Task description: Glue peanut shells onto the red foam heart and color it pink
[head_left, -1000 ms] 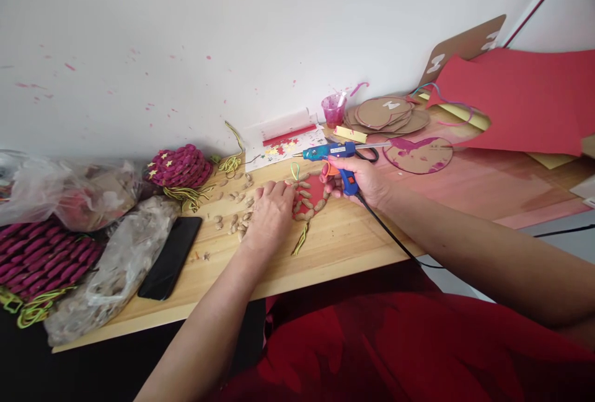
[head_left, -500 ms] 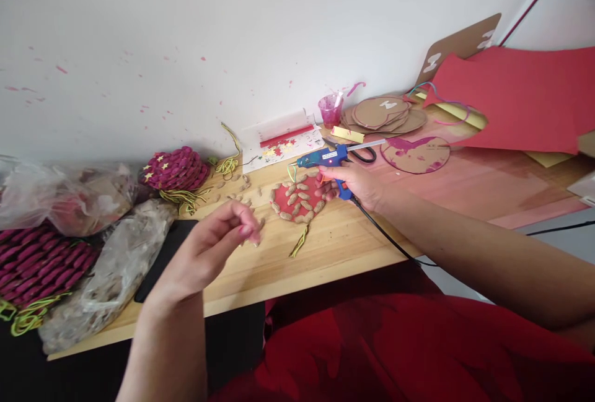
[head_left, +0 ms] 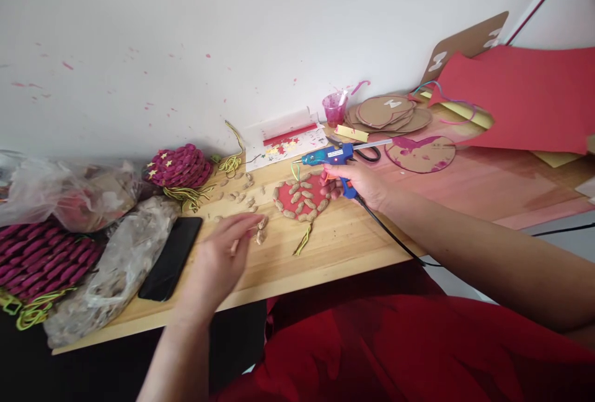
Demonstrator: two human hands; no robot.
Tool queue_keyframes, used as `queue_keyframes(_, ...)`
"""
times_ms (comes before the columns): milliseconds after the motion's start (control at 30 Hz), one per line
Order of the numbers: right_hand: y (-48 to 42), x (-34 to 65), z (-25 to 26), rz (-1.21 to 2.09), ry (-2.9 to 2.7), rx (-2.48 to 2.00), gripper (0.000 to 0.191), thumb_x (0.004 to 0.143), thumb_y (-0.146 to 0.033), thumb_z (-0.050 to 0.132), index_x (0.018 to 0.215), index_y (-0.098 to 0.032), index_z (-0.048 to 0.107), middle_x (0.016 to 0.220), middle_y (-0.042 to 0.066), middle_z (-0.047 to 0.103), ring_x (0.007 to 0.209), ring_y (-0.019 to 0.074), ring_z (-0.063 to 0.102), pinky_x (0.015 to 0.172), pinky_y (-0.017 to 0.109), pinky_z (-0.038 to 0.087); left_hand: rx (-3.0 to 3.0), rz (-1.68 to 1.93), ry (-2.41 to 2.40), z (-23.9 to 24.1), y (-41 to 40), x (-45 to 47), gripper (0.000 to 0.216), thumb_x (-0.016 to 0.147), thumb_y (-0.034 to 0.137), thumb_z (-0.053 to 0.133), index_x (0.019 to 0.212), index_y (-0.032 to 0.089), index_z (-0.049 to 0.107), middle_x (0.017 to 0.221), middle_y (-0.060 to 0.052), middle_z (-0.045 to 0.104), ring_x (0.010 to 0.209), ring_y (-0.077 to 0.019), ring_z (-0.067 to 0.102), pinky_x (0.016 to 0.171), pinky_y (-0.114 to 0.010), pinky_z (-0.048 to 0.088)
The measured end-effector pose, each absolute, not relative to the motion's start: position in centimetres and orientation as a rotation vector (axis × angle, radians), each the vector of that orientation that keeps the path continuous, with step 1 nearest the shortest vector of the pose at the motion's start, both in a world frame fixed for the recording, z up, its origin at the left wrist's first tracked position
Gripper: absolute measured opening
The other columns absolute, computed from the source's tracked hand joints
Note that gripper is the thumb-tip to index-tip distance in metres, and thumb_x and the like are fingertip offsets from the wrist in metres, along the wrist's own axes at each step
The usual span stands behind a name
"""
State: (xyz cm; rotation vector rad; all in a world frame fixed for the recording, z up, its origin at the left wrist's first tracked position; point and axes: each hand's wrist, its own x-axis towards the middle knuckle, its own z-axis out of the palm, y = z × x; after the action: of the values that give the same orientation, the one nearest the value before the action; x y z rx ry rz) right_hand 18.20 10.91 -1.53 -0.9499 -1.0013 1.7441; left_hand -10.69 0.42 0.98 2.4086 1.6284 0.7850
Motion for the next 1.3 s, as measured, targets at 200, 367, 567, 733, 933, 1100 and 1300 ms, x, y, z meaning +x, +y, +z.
queue_keyframes(200, 11.1, 18.3, -1.5, 1.743, -1.010, -1.008, 0.021, 0.085, -0.032, 0.074, 0.072, -0.015, 0.068, 0.069, 0.005, 0.071, 0.059, 0.0144, 0.068, 0.049, 0.021, 0.051, 2.702, 0.767, 1.363, -2.3, 1.6, -2.1, 0.041, 0.101, 0.023, 0.053, 0.139, 0.007, 0.057, 0.142, -0.021, 0.061, 0.131, -0.0287, 0.060, 0.108, -0.045, 0.054)
queue_keyframes(367, 11.1, 18.4, -1.6, 1.740, -1.056, -0.978, 0.027, 0.077, -0.040, 0.081, 0.074, -0.017, 0.067, 0.072, 0.005, 0.072, 0.062, 0.0151, 0.068, 0.049, 0.021, 0.049, 2.856, 0.654, 1.401, -3.4, 2.2, -0.6, 0.045, 0.099, 0.028, 0.057, 0.134, 0.000, 0.059, 0.136, -0.024, 0.064, 0.129, -0.0348, 0.060, 0.109, -0.050, 0.053)
queue_keyframes(567, 10.9, 18.3, -1.5, 1.715, -1.072, -0.981, 0.031, 0.073, -0.044, 0.083, 0.075, -0.018, 0.067, 0.072, 0.005, 0.072, 0.061, 0.0151, 0.066, 0.048, 0.022, 0.047, 2.839, 0.608, 1.433, -2.7, 2.5, -0.6, 0.037, 0.100, 0.028, 0.057, 0.129, 0.006, 0.064, 0.128, -0.018, 0.070, 0.121, -0.0315, 0.065, 0.105, -0.047, 0.056)
queue_keyframes(733, 10.9, 18.5, -1.6, 1.705, -1.055, -0.968, 0.034, 0.070, -0.047, 0.084, 0.077, -0.019, 0.067, 0.069, 0.005, 0.070, 0.065, 0.0176, 0.068, 0.048, 0.022, 0.046, 2.853, 0.683, 1.409, -3.3, 2.9, -0.8, 0.034, 0.100, 0.019, 0.053, 0.132, 0.009, 0.059, 0.124, -0.017, 0.071, 0.118, -0.0285, 0.066, 0.103, -0.045, 0.056)
queue_keyframes(933, 11.1, 18.5, -1.4, 1.551, -1.054, -0.980, 0.034, 0.068, -0.045, 0.085, 0.075, -0.018, 0.065, 0.069, 0.003, 0.069, 0.059, 0.0138, 0.064, 0.046, 0.021, 0.043, 2.824, 0.718, 1.409, -3.5, 2.1, -0.5, 0.043, 0.097, 0.015, 0.056, 0.140, 0.011, 0.053, 0.127, -0.015, 0.070, 0.119, -0.0290, 0.064, 0.103, -0.047, 0.055)
queue_keyframes(1100, 11.0, 18.6, -0.8, 1.512, -1.052, -1.046, 0.026, 0.071, -0.039, 0.080, 0.072, -0.017, 0.066, 0.071, 0.004, 0.067, 0.062, 0.0145, 0.064, 0.046, 0.021, 0.045, 2.740, 0.820, 1.253, -2.7, 0.8, -0.4, 0.042, 0.099, 0.021, 0.057, 0.140, 0.016, 0.052, 0.124, -0.012, 0.072, 0.115, -0.0259, 0.066, 0.105, -0.047, 0.053)
queue_keyframes(1300, 11.2, 18.7, -1.3, 1.467, -1.012, -1.082, 0.022, 0.072, -0.036, 0.078, 0.079, -0.017, 0.068, 0.077, 0.003, 0.070, 0.069, 0.0153, 0.068, 0.052, 0.021, 0.048, 2.514, 1.049, 1.395, -2.5, 0.5, -2.6, 0.048, 0.094, 0.020, 0.066, 0.140, 0.020, 0.055, 0.131, -0.013, 0.068, 0.121, -0.0260, 0.064, 0.105, -0.047, 0.054)
